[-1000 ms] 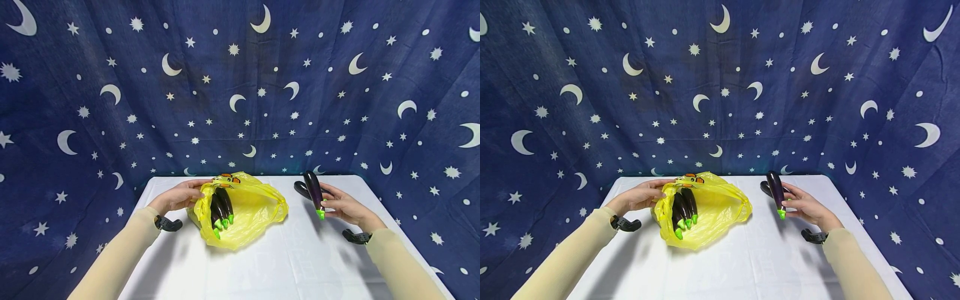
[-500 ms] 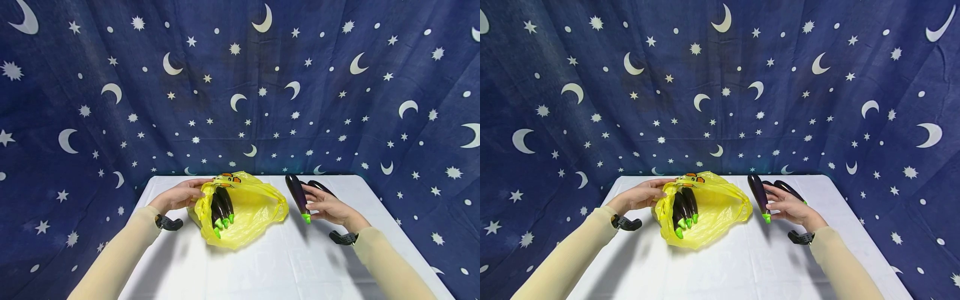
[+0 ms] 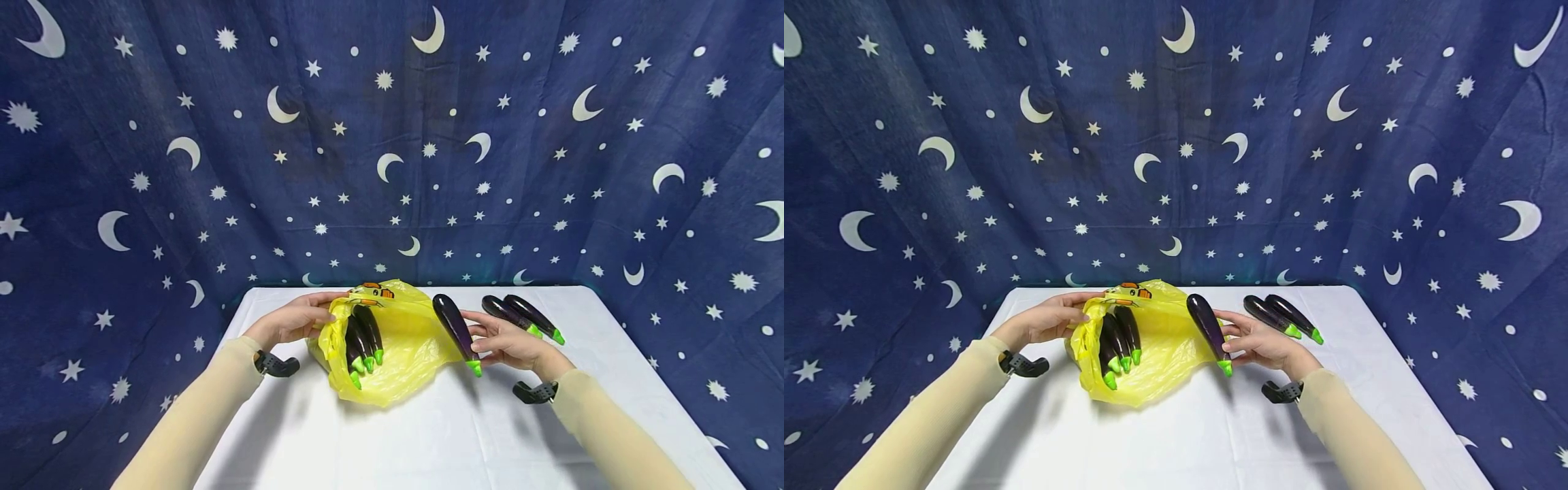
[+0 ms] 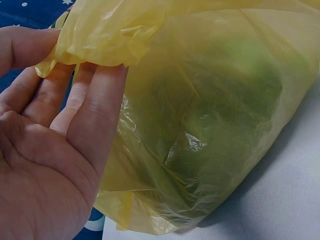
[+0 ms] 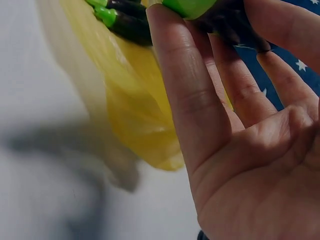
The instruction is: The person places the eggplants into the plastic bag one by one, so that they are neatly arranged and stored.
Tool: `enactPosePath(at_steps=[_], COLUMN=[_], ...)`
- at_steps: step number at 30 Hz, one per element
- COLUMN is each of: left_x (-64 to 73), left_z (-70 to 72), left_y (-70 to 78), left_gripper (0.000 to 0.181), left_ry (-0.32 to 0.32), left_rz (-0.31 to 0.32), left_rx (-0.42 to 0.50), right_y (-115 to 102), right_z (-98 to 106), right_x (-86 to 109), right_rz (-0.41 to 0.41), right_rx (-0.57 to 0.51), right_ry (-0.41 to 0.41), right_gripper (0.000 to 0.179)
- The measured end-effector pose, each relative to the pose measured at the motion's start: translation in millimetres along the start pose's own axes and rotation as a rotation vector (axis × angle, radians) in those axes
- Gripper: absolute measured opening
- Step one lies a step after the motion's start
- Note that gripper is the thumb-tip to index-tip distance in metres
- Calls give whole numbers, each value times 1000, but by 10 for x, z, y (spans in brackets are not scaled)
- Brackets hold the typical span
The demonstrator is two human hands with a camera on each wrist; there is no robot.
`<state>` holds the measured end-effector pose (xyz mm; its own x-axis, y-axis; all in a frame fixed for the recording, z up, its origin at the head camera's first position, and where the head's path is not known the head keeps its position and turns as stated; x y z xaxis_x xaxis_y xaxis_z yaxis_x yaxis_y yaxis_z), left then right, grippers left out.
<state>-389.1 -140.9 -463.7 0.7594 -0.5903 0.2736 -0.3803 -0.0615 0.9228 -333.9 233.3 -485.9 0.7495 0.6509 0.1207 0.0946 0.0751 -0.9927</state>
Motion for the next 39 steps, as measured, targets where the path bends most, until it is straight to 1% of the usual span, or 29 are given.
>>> enactPosePath(at_steps=[5,11,17,30,39], left_x=[-5,-2,5,20,16], left_z=[7,10,1,-21,-29], left_y=[-8,-13,-9,19,17], left_gripper=[70,71,70,71,70], left_ry=[2,8,-4,4,1], left_rz=[1,0,-9,-2,0], left_rx=[4,4,-2,7,12], right_y=[47,76,110,213,251], right_z=[-93,-198,-311,-491,-587], right_x=[-100,-187,-283,-478,-607], right_rz=[-16,-42,-56,-54,-79], right_rx=[-10,-22,-33,-47,-20], right_ry=[-12,-10,-31,-82,-61], right_gripper=[80,83,83,84,83])
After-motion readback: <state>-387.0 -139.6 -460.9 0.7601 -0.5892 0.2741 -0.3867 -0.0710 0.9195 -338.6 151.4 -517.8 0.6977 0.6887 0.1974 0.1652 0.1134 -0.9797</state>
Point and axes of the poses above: each hand's wrist, its own x-axis away from the middle knuckle, its own z-axis out of the back of the hand, y = z × x, the point moved 8 cm from there along -x, towards the middle knuckle, and after that the axes turned 8 degrees about x, right-handed, at the moved point
